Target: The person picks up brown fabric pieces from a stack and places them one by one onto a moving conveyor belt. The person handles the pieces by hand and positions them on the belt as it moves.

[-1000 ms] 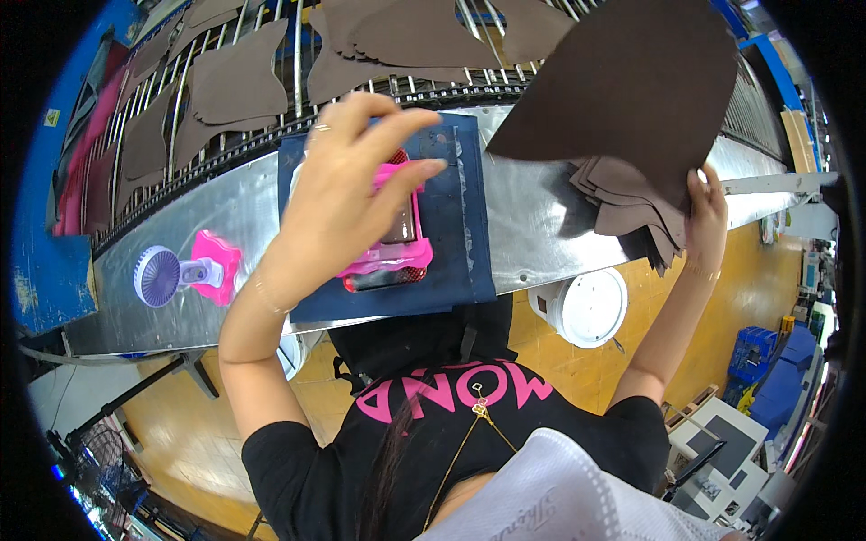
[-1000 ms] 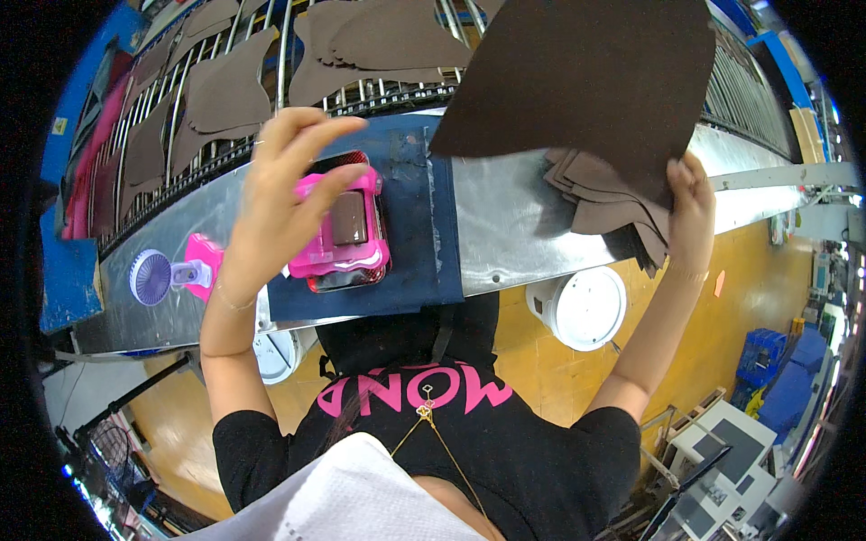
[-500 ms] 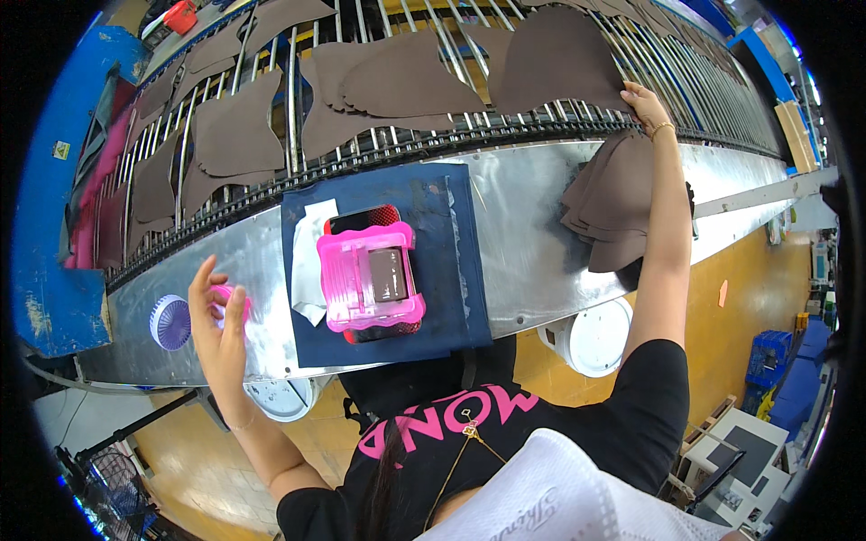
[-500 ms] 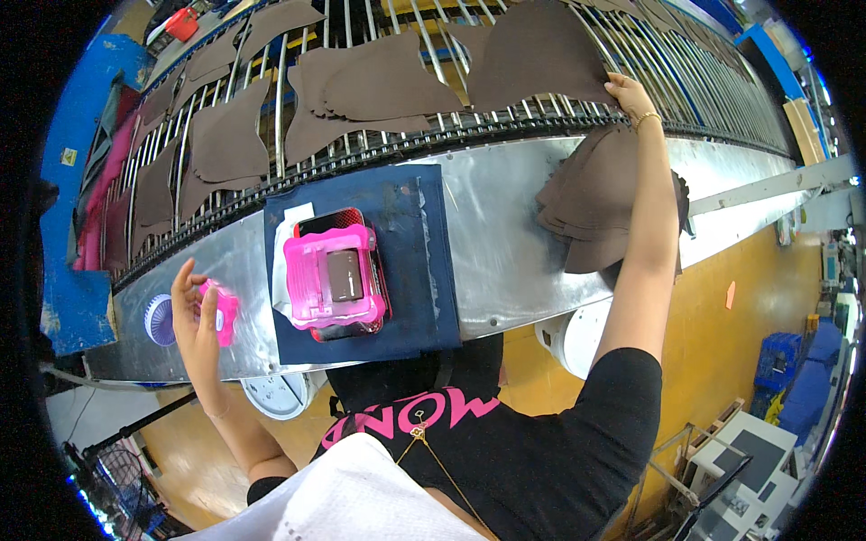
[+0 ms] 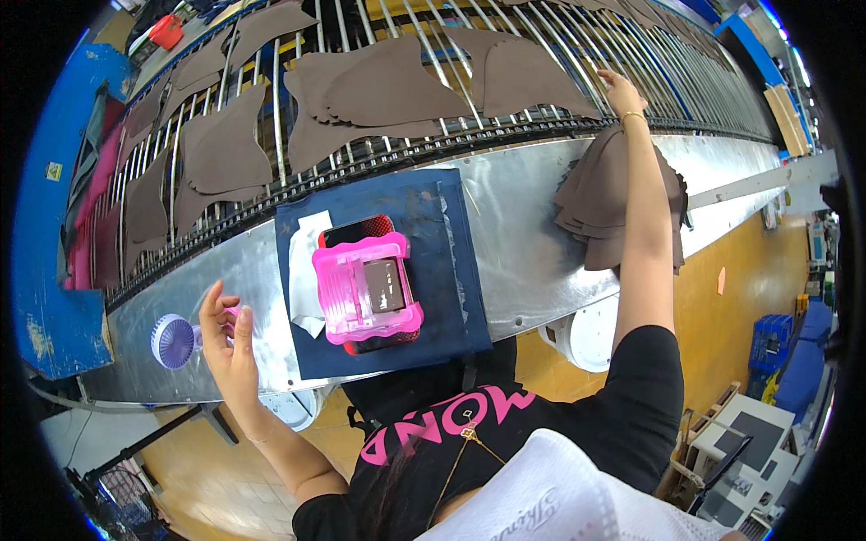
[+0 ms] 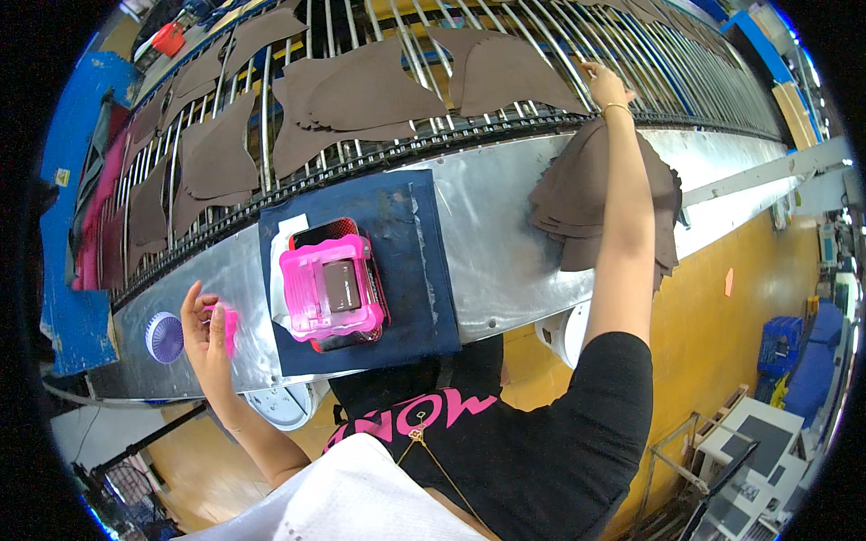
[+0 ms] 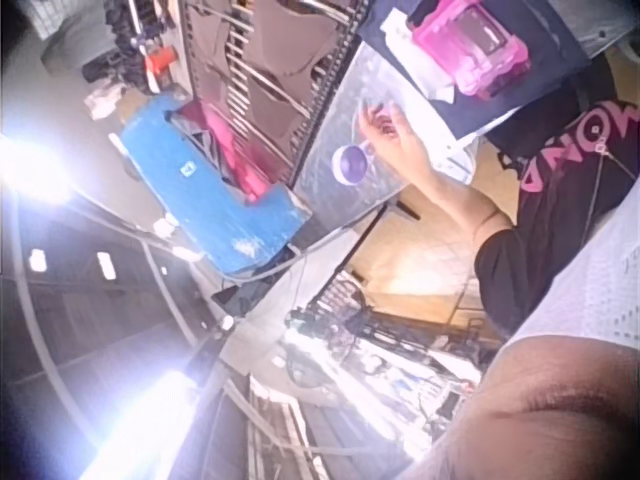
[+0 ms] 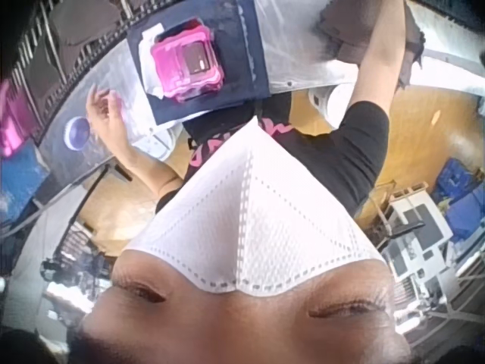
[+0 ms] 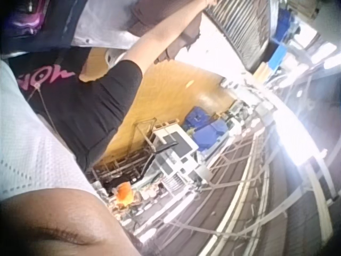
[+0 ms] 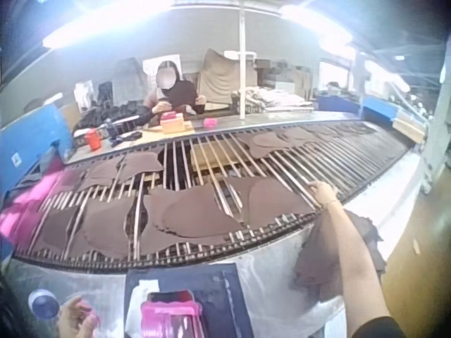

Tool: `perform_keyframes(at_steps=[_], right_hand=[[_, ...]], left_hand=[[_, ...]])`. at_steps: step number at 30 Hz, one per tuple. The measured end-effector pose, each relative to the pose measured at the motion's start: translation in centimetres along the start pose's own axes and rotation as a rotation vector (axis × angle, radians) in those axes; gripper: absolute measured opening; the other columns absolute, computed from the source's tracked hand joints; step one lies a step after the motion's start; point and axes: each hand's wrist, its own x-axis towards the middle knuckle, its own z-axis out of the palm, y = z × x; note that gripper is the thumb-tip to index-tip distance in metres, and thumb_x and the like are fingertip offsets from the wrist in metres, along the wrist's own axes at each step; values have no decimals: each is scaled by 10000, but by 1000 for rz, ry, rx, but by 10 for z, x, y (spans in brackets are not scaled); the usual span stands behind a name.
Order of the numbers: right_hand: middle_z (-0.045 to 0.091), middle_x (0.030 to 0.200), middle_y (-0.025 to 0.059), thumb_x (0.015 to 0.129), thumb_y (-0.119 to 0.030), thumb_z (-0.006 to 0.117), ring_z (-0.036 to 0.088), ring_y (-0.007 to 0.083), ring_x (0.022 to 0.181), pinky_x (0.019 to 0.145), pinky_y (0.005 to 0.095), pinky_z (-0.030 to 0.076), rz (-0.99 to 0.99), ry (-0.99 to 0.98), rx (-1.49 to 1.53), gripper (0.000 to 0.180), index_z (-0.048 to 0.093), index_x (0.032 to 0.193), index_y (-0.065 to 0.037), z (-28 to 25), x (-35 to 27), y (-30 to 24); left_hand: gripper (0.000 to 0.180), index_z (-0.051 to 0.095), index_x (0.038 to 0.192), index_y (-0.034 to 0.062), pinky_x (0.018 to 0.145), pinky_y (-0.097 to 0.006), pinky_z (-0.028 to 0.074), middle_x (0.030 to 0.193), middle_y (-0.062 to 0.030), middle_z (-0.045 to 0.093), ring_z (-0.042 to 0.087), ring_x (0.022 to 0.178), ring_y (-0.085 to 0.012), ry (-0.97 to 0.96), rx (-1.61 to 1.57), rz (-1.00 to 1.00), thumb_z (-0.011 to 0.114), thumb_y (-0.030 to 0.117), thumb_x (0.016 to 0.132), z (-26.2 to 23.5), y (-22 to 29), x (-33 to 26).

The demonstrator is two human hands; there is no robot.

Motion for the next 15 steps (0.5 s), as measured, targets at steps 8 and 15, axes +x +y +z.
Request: perform_keyframes(at_steps=[8, 15], right_hand=[[627, 1087, 178, 870, -340, 601, 572, 341, 1035, 903, 417, 437, -59, 150, -126, 413, 601, 1182, -69, -84, -185, 87], [620, 1077, 242, 809, -515, 647, 575, 349, 1062, 916, 405, 447, 421, 8, -142, 659, 596, 1163, 39, -90, -292, 111]], left_hand=[[389, 542, 1263, 75, 720, -209, 373, 1029, -23, 562, 443, 812, -69, -84, -75, -45, 633, 123, 888, 11, -19, 7], [388, 559, 1250, 89, 705, -221, 366, 1024, -22, 587, 462, 800, -75, -173, -69, 6, 653, 141, 877, 26, -13, 20]])
